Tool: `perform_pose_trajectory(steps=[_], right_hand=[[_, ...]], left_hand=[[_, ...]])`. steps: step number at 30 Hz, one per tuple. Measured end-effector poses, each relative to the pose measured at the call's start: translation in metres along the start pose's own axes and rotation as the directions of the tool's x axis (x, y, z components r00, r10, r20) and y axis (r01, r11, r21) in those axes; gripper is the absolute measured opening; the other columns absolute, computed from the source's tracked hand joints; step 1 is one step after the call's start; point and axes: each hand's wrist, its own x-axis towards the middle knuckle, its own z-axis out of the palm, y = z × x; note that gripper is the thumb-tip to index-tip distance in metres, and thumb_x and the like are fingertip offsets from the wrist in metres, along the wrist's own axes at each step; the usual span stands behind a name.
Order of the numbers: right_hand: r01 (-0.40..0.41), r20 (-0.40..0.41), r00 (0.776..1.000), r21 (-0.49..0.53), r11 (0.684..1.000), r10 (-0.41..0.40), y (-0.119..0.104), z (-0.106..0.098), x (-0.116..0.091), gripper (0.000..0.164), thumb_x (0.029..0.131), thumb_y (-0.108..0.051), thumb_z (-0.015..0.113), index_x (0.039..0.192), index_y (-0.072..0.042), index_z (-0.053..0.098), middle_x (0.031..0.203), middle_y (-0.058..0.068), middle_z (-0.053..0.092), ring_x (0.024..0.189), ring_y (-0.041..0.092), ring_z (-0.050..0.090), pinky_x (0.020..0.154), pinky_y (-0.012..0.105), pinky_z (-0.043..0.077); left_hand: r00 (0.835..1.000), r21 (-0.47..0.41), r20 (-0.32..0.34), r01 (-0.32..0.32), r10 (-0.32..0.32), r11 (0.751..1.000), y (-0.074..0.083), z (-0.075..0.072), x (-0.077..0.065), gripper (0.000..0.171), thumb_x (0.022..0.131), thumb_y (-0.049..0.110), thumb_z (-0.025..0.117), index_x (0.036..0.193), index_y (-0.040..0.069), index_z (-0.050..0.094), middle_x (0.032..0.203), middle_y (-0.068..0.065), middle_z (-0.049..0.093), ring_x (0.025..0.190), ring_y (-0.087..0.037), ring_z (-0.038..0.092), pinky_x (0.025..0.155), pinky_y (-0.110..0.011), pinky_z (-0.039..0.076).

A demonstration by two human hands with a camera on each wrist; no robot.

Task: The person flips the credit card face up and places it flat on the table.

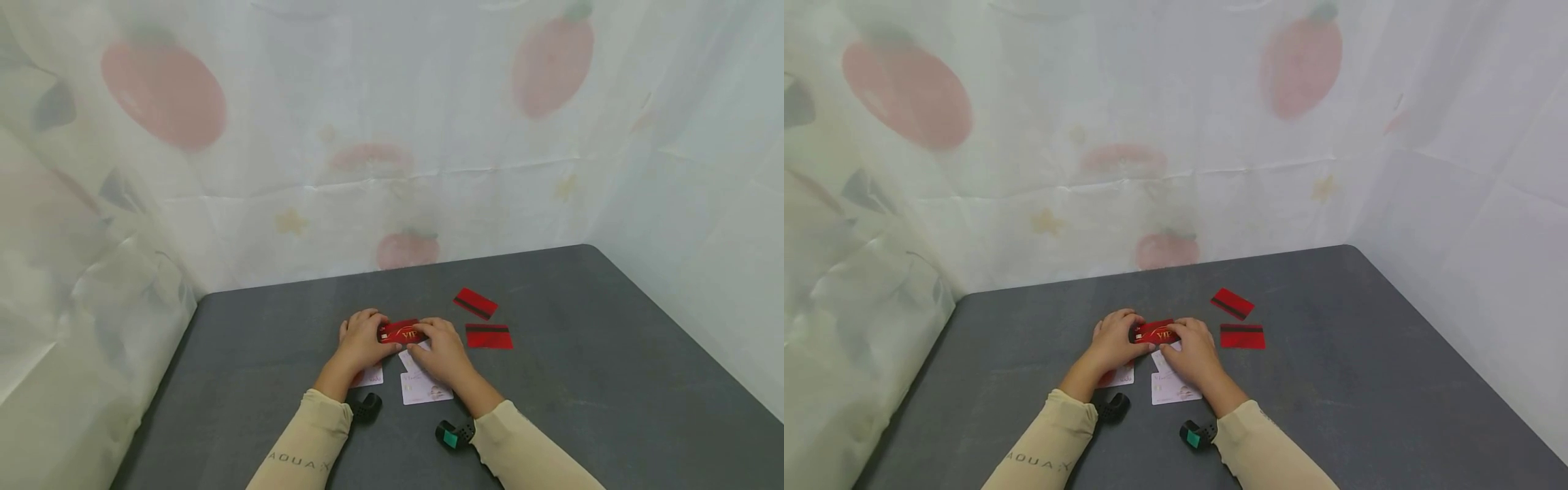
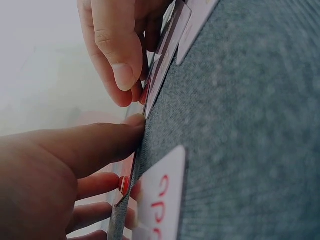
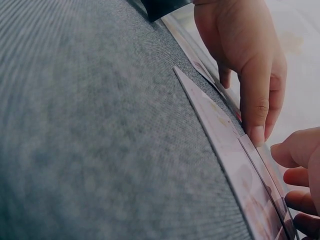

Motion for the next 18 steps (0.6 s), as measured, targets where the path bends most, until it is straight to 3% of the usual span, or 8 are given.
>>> perform_pose_trajectory(steps=[14,18], right_hand=[[0.041,-0.008,0.999,0.027,0.999,-0.040,0.0006,0.0010,-0.0012,0.035,0.085,-0.027,0.072,0.117,-0.012,0.071,0.130,0.010,0.061,0.128,0.033,0.047,0.105,0.055,0.039],[0.043,-0.049,0.998,0.051,0.998,-0.041,0.0035,0.0012,-0.0038,0.031,0.085,-0.024,0.073,0.114,-0.012,0.071,0.123,0.007,0.063,0.123,0.030,0.051,0.102,0.051,0.042]], left_hand=[[1.000,0.014,0.012,-0.017,0.017,1.000,-0.0071,0.0009,0.0003,0.052,0.084,0.049,0.074,0.127,0.020,0.062,0.147,-0.007,0.047,0.141,-0.032,0.035,0.113,-0.070,0.014],[0.999,-0.003,0.023,-0.025,0.025,1.000,-0.0063,0.0015,-0.0003,0.051,0.085,0.048,0.073,0.127,0.021,0.062,0.148,-0.007,0.046,0.142,-0.031,0.035,0.113,-0.071,0.013]])
